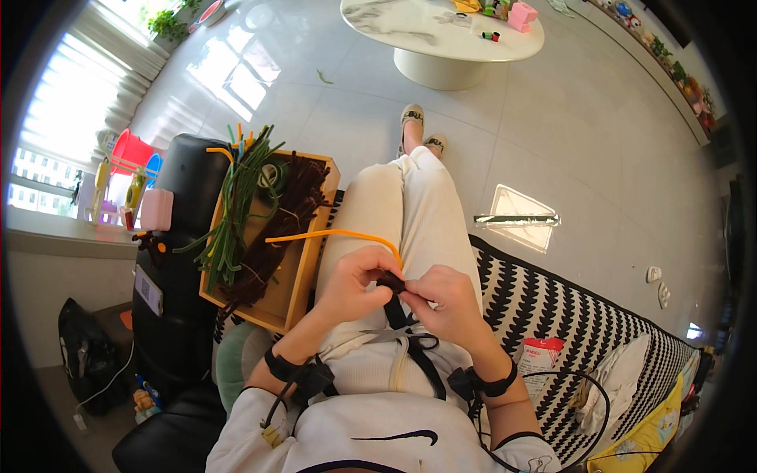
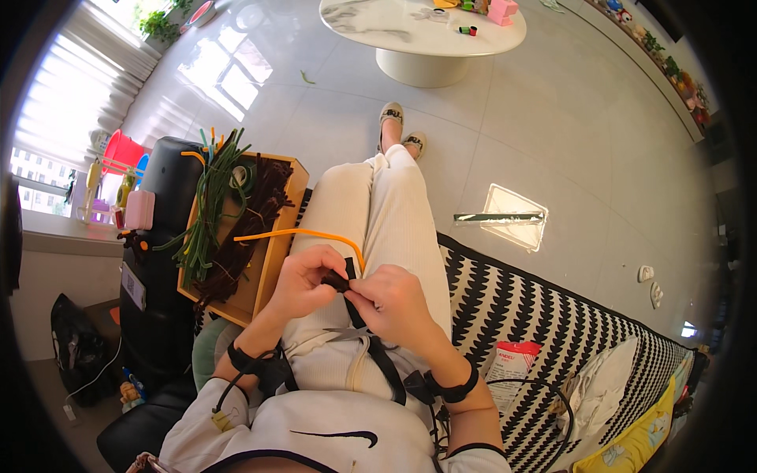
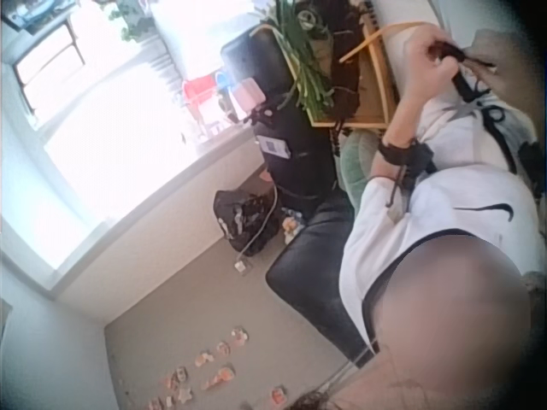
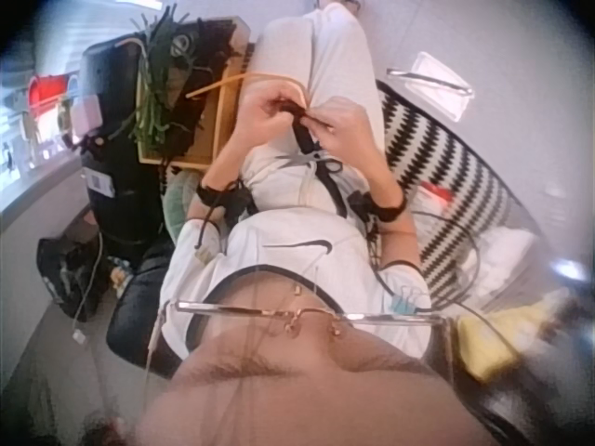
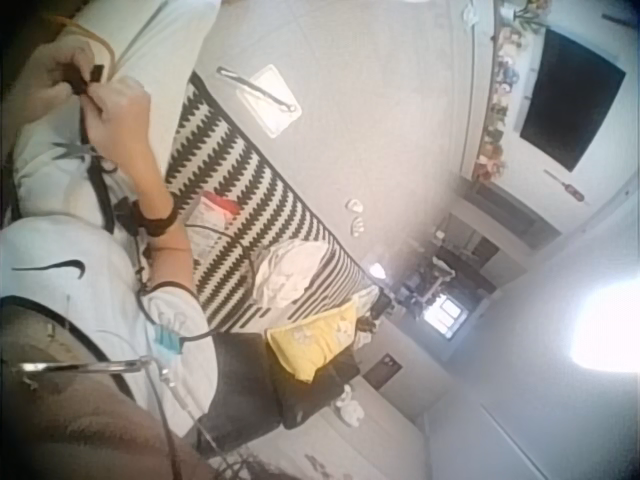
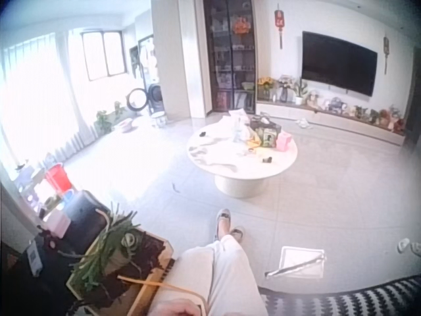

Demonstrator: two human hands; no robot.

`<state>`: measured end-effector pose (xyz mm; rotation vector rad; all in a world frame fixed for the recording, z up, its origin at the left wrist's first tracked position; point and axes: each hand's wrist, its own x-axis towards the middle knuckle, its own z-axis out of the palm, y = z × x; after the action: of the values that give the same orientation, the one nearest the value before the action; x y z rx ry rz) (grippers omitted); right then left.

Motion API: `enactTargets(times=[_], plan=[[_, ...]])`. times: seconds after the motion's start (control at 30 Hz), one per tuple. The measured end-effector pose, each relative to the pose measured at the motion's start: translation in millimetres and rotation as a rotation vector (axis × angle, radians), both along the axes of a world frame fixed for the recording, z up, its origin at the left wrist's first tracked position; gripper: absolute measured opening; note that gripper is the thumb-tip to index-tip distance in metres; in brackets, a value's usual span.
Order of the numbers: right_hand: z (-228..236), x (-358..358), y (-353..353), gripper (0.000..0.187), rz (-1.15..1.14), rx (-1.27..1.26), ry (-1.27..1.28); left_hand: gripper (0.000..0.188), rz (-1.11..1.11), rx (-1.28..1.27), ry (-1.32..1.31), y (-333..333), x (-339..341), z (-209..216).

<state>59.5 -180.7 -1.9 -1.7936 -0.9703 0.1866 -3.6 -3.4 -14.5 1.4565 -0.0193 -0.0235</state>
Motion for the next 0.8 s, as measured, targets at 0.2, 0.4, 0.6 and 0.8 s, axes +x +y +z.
enactTargets(times=[0.2, 0.4, 0.6, 0.8], plan=[[-5, -5, 5, 0.009, -0.155, 0.090, 0.011, 0.024, 0.104, -0.158, 0.132, -7, -2, -7], [-6, -2, 1, 0.008, -0.144, 0.097, 0.100, 0.024, -0.080, -0.138, 0.134, 4, 6, 11], [4, 4, -5, 0.002, 0.008, 0.038, 0.412, 0.022, -0.104, 0.167, 0.032, 11, 7, 14], [-38, 22, -26, 0.027, 0.418, 0.260, 1.299, 0.019, -0.059, 0.041, -0.017, 11, 4, 12]])
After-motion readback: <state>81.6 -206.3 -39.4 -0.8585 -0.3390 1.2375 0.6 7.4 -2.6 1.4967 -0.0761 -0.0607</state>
